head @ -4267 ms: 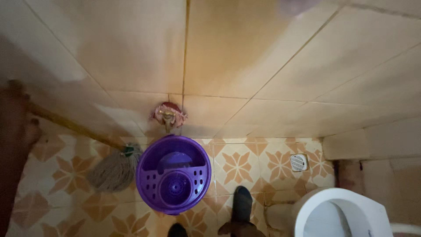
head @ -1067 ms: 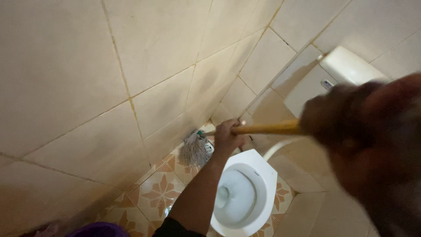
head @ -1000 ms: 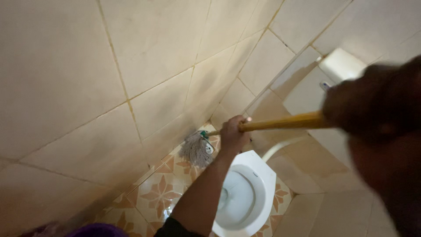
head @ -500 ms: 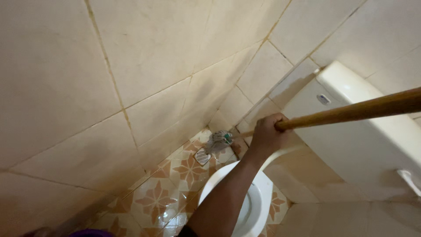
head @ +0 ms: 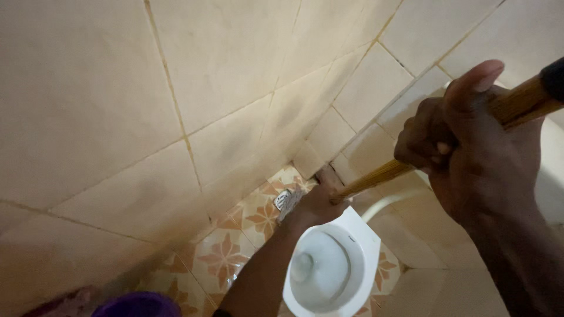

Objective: The person uses a mop and a bucket to clean the floor and around the toilet.

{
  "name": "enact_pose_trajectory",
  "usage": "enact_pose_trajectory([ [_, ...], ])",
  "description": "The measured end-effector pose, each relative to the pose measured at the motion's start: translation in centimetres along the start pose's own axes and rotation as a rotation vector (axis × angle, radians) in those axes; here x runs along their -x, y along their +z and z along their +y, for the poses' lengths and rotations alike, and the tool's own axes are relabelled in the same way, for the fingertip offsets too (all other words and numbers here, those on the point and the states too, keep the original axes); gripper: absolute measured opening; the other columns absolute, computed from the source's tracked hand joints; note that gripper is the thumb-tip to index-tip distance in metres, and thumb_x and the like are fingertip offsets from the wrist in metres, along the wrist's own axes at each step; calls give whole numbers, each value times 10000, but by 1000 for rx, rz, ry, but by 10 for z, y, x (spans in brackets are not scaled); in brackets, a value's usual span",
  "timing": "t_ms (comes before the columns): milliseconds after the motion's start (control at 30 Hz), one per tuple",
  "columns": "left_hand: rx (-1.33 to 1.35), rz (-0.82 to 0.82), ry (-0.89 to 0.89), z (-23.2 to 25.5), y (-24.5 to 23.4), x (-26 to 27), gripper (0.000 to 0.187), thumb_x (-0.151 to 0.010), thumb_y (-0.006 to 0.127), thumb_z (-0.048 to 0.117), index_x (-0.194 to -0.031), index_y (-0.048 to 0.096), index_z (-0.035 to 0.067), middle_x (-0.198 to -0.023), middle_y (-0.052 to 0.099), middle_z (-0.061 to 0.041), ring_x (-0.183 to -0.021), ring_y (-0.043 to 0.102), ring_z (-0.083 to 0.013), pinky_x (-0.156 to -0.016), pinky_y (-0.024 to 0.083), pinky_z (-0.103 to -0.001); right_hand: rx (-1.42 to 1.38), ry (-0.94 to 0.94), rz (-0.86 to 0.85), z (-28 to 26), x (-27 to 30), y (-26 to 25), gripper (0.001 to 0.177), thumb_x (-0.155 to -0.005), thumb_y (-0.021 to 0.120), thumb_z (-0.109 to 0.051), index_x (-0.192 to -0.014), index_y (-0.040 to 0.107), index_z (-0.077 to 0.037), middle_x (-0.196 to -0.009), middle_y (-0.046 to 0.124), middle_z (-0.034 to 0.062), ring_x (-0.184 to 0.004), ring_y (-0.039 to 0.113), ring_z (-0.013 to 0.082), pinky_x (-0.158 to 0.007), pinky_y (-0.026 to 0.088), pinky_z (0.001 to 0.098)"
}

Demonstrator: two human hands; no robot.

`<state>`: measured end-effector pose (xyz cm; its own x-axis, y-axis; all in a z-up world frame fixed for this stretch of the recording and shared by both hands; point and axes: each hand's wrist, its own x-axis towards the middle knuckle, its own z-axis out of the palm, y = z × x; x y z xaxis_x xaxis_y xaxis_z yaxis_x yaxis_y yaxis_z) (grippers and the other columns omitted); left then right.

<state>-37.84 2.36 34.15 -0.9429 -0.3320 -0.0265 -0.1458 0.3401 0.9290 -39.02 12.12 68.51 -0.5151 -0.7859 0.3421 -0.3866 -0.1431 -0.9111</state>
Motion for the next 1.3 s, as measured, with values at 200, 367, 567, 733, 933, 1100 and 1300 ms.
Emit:
enact_pose_trajectory([
  [200,-136,-119,175,18,-49,-24,266,-916,618,344,-858,785,145,-798,782,-87,-791,765,-298,-786,586,-428,-77,-69,42,-3,-2,-20,574,-1182,518,-478,-808,367,-70,-641,356,66,-531,380,183,-560,390,383],
  [367,-294,188,-30,38,-53,-39,285,-661,888,260,-880,756,132,-899,724,-148,-901,700,-344,-796,546,-461,205,-148,139,6,14,-36,629,-1204,481,-508,-795,444,-32,-650,464,106,-619,583,240,-741,577,471],
  [567,-80,778,37,50,39,-79,387,-727,801,43,-1092,700,124,-976,685,-179,-911,657,-380,-791,519,-483,488,-176,219,-3,33,-60,712,-1206,391,-574,-765,471,-21,-673,508,100,-710,692,221,-960,620,496],
  [733,273,574,86,38,69,-94,356,-806,772,123,-1146,666,122,-865,753,-130,-801,757,-267,-709,578,-404,614,-209,156,2,35,-77,728,-1193,311,-624,-805,443,-22,-717,478,109,-753,673,235,-1023,592,508],
  [933,84,33,192,44,56,-59,364,-876,783,395,-906,745,34,-839,751,-144,-768,733,-262,-704,558,-399,458,-115,77,1,44,-84,724,-1069,322,-731,-751,386,-84,-623,393,70,-583,579,230,-904,646,484],
  [1100,-60,-371,130,44,32,-41,483,-872,701,555,-883,713,72,-804,727,-109,-773,719,-252,-721,572,-417,254,1,219,5,32,-95,733,-1110,442,-719,-716,305,-116,-582,321,23,-504,337,149,-558,409,377],
  [1300,-142,-586,99,50,-4,-18,650,-941,624,577,-788,689,-51,-743,711,-189,-744,695,-303,-736,536,-434,254,-42,246,-3,36,-86,665,-1044,466,-698,-771,289,-117,-612,293,20,-531,294,140,-552,327,340],
])
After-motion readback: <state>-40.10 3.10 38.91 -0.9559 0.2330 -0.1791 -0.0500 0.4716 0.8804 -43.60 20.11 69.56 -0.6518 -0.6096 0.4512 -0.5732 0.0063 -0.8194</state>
